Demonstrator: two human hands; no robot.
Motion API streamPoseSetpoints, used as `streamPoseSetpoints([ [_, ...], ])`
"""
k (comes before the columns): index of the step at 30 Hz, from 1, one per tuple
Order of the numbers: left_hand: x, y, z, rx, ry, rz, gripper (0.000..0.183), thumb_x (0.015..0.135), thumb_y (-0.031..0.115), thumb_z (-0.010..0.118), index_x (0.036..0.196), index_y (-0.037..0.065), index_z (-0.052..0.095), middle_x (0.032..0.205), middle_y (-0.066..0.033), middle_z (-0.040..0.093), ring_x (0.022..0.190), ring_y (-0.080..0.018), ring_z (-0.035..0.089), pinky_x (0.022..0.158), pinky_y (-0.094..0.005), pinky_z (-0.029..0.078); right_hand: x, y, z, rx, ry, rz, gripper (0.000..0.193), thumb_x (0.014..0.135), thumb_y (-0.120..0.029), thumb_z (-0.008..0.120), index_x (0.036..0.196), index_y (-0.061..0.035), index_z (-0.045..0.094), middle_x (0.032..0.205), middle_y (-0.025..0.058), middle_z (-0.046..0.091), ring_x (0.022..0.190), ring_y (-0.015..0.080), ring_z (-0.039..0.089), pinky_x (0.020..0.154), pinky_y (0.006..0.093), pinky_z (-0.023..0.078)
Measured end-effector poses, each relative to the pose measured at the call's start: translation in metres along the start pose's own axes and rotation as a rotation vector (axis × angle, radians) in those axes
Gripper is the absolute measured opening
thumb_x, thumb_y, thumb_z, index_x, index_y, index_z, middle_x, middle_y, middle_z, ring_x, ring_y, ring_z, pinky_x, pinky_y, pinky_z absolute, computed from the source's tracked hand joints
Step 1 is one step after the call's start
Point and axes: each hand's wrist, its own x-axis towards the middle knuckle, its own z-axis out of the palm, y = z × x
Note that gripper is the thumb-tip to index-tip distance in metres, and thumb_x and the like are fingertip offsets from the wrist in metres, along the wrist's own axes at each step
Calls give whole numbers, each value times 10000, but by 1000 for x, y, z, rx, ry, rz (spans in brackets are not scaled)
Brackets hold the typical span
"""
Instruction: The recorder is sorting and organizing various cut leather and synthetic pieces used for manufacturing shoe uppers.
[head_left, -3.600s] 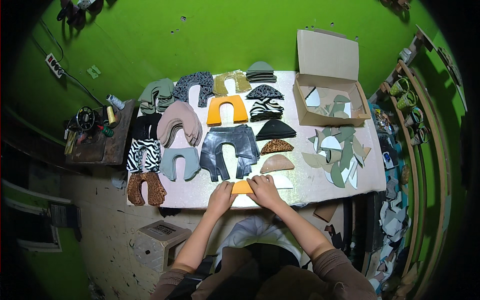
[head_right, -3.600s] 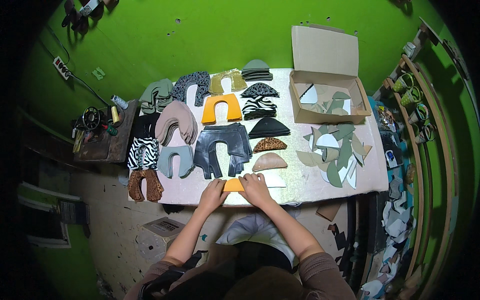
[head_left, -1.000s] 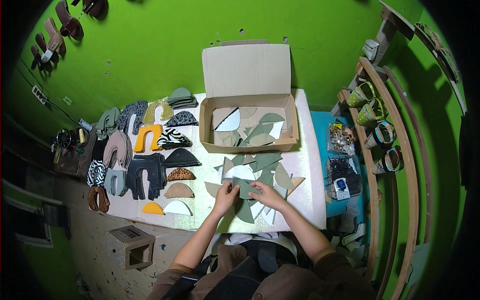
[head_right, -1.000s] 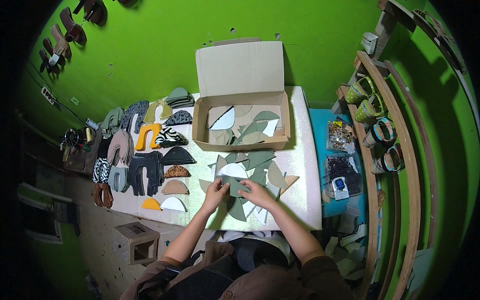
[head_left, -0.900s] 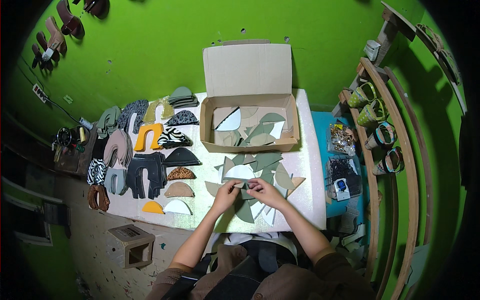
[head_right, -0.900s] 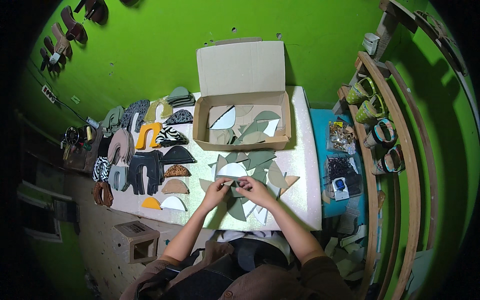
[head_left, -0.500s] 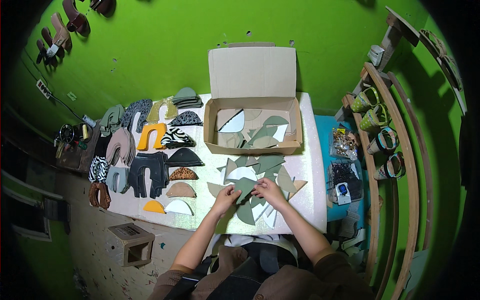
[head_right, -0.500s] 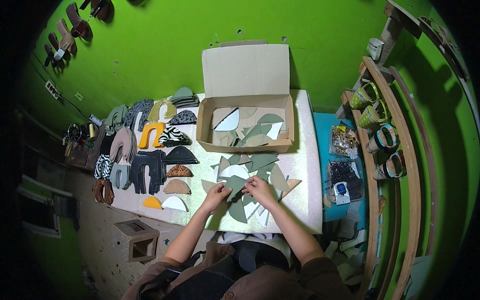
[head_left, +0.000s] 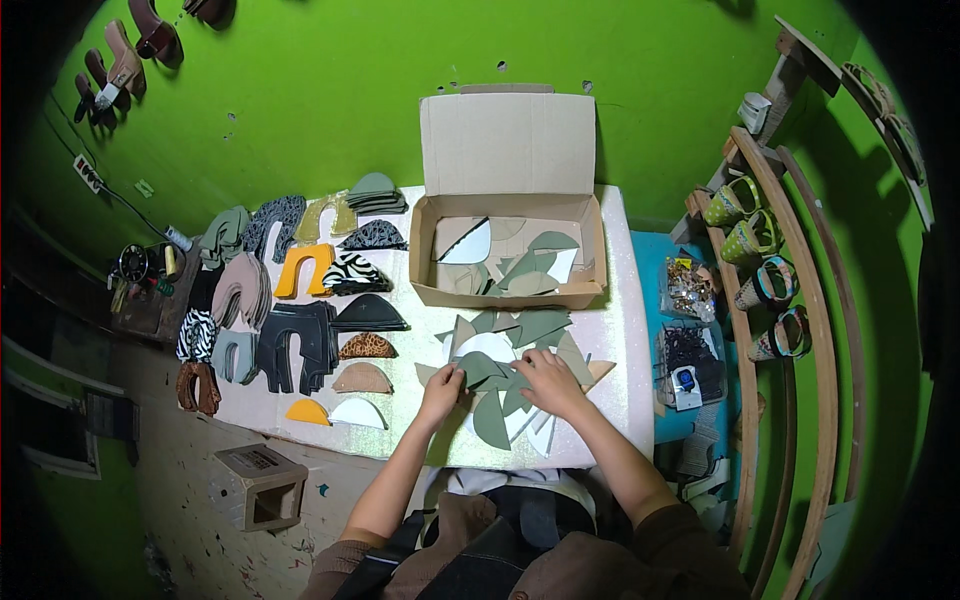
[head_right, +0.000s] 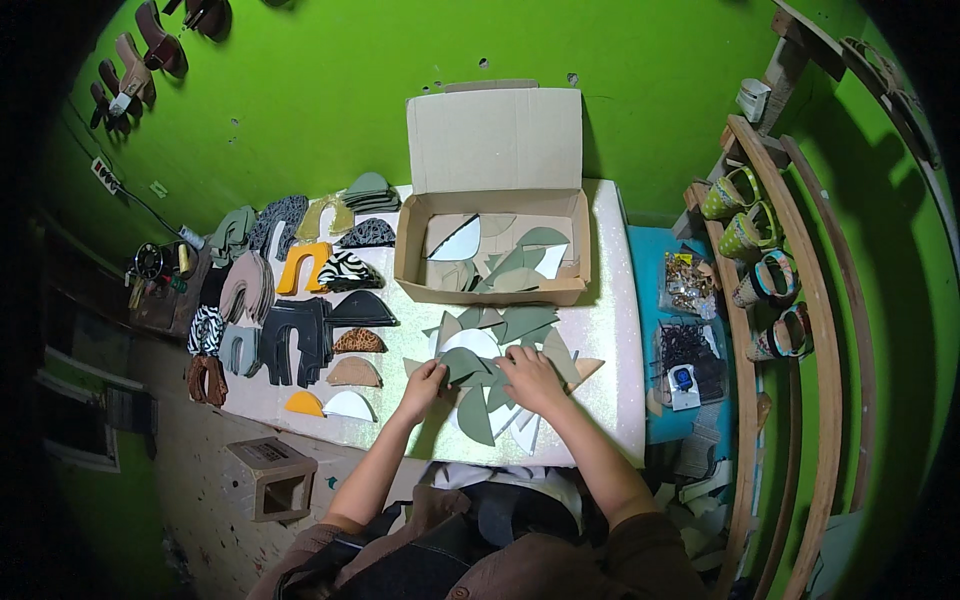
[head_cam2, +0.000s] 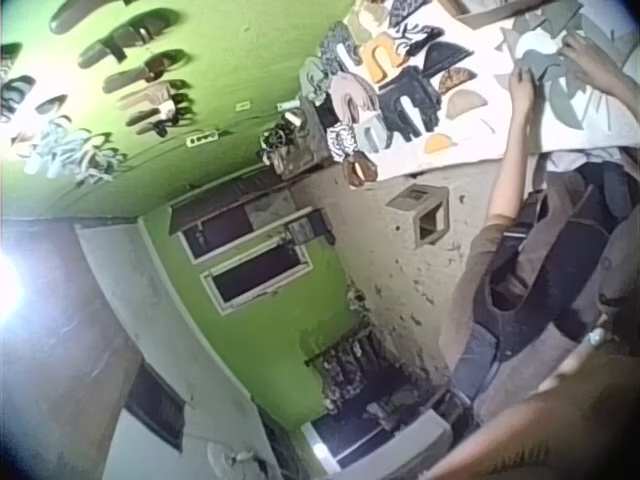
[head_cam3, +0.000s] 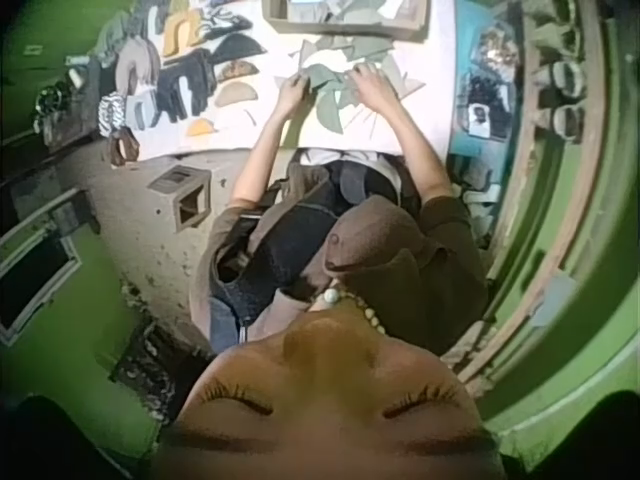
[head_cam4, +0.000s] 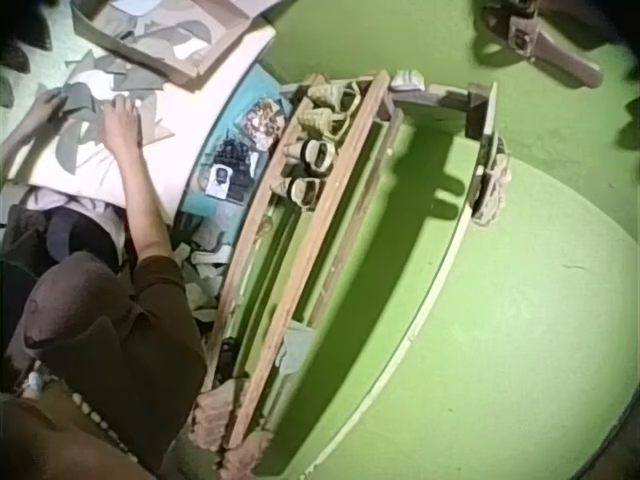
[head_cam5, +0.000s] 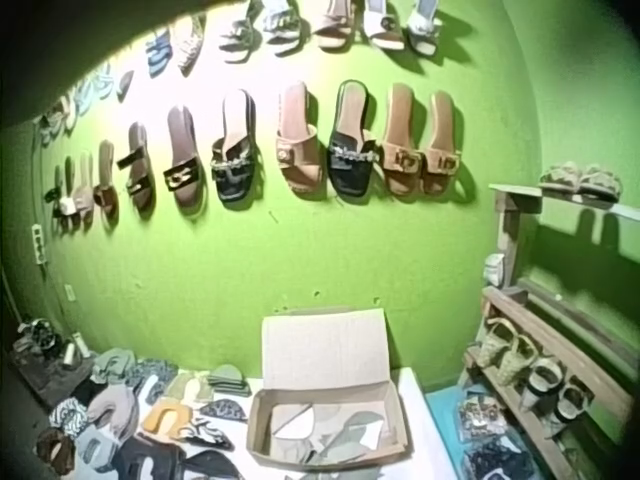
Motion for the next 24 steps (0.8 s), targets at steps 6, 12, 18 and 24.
streamPoseSetpoints([
  [6,-3,0,2,-103,-30,-28,229,942,209,468,1013,17,571,730,-1,537,630,-71,496,562,-206,400,-6,7,9,24,-76,-1,256,733,-134,647,985,-113,603,996,56,544,984,251,510,836,376,413],
  [12,-3,-2,-2,-134,-67,-62,232,944,210,472,1024,18,575,765,-7,561,657,-71,508,597,-206,418,-2,16,-6,322,-116,80,174,776,-116,616,945,-77,605,916,96,582,914,270,550,816,370,436],
  [18,-6,-1,-4,-302,-141,-101,239,947,212,470,1041,13,561,863,-36,594,712,-98,566,667,-220,471,9,6,-25,1009,-105,260,190,893,-167,554,1016,-23,564,968,64,612,898,139,557,820,264,426],
  [24,-6,-2,-3,-368,-224,-100,245,954,205,447,1058,7,543,879,-60,607,744,-121,593,681,-230,489,30,-12,-9,761,-38,230,199,897,-178,532,1019,-22,558,959,107,628,906,217,589,811,305,434],
])
